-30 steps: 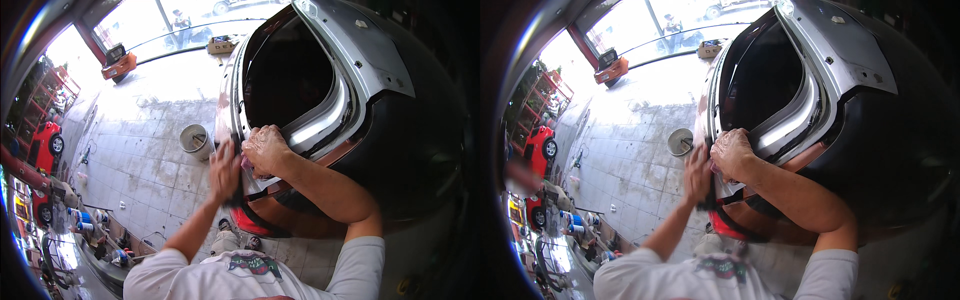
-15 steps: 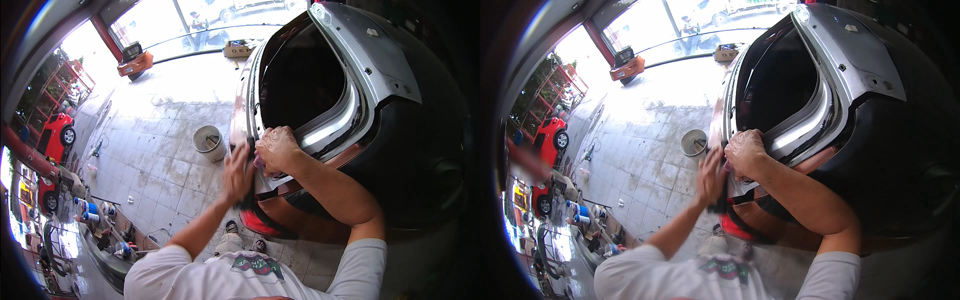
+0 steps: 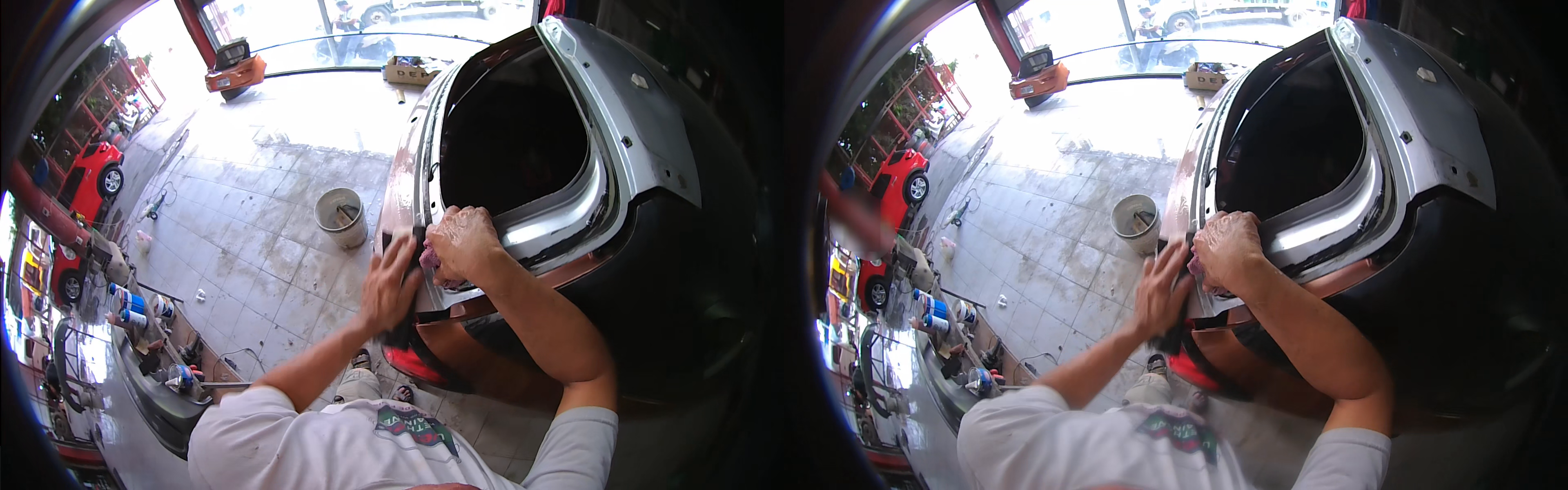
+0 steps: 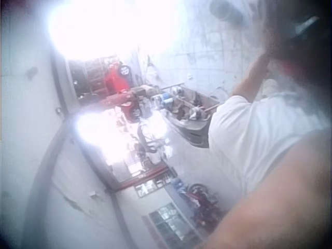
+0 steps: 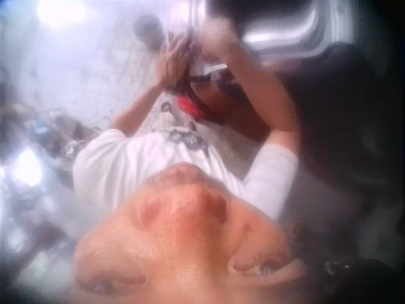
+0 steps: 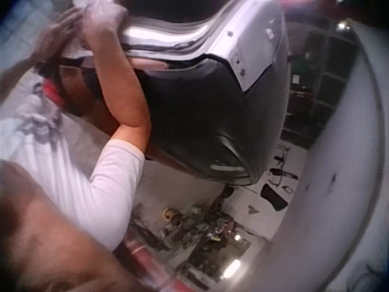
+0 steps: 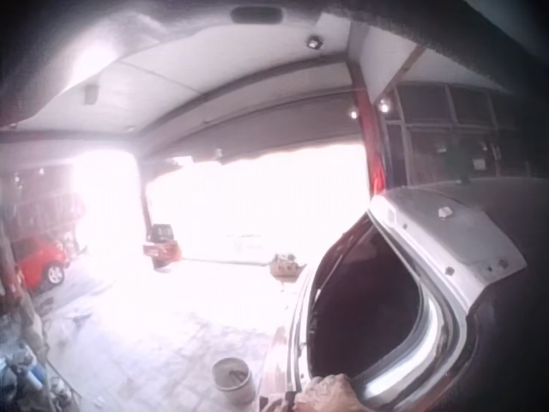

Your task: The person sands the surface of a detached car door using a sanding block and wipes the area with a cloth. The person repeatedly dips the cloth into a bucket of water and continues sanding and wiping the door surface.

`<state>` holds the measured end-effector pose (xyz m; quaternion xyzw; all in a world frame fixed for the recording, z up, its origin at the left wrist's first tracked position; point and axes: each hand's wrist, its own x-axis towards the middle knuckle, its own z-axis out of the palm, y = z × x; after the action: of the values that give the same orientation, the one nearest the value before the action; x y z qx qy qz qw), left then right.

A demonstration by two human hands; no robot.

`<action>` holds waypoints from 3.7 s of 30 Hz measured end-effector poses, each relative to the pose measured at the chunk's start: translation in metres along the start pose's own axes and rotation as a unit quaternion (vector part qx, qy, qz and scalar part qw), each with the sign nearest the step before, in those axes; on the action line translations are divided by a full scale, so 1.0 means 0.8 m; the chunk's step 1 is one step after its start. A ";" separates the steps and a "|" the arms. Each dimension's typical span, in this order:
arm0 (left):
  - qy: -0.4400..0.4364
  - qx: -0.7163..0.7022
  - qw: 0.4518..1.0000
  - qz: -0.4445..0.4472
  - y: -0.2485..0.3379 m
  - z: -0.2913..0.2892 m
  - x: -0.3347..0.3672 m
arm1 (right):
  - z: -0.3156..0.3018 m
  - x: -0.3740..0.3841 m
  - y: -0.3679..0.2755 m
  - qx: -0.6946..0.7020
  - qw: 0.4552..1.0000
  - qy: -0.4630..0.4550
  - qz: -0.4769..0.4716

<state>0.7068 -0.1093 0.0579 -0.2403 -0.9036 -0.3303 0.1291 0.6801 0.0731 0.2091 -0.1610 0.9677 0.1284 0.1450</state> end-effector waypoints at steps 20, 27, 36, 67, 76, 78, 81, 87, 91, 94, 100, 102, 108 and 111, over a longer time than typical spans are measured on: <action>-0.035 -0.014 0.997 -0.061 -0.034 -0.007 0.046 | -0.022 0.045 -0.013 0.187 0.941 0.263 -0.105; -0.081 -0.046 0.996 0.005 -0.054 -0.003 0.068 | -0.050 0.082 -0.029 0.148 0.973 0.164 -0.063; -0.013 -0.060 0.998 0.006 -0.083 0.041 0.082 | -0.015 0.050 0.032 0.208 0.972 0.065 -0.091; -0.037 -0.063 0.997 -0.017 -0.098 0.036 0.151 | -0.007 0.051 0.019 0.121 0.987 0.026 -0.100; 0.090 0.100 0.977 0.164 -0.286 0.107 0.378 | -0.026 0.062 0.001 0.112 0.987 -0.029 -0.109; 0.026 0.059 0.997 0.044 -0.270 0.118 0.407 | -0.026 0.063 0.001 0.118 0.986 -0.037 -0.109; 0.097 0.141 0.966 0.193 -0.206 0.120 0.297 | -0.015 0.058 0.016 0.120 0.989 -0.049 -0.073; -0.018 -0.106 0.994 0.005 -0.162 0.035 0.115 | -0.019 0.052 0.010 0.115 0.989 -0.033 -0.083; -0.002 -0.096 0.994 -0.043 -0.226 0.071 0.297 | -0.025 0.057 0.006 0.116 0.988 -0.046 -0.089; 0.039 -0.037 0.997 -0.063 -0.241 0.092 0.380 | -0.029 0.061 0.006 0.116 0.988 -0.049 -0.093; 0.009 -0.109 0.993 -0.036 -0.160 0.055 0.130 | -0.023 0.053 0.013 0.122 0.989 -0.059 -0.062; -0.006 -0.098 0.994 -0.041 -0.159 0.041 0.098 | -0.028 0.054 0.010 0.119 0.989 -0.056 -0.064; 0.030 -0.064 0.995 -0.069 -0.277 0.099 0.345 | -0.022 0.058 0.003 0.114 0.988 -0.017 -0.106; 0.017 -0.043 0.992 -0.121 -0.264 0.102 0.400 | -0.031 0.061 0.002 0.120 0.988 -0.034 -0.093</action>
<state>0.3188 -0.0849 0.0091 -0.1288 -0.9086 -0.3864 0.0929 0.6293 0.0537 0.2167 -0.2271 0.9516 0.0023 0.2072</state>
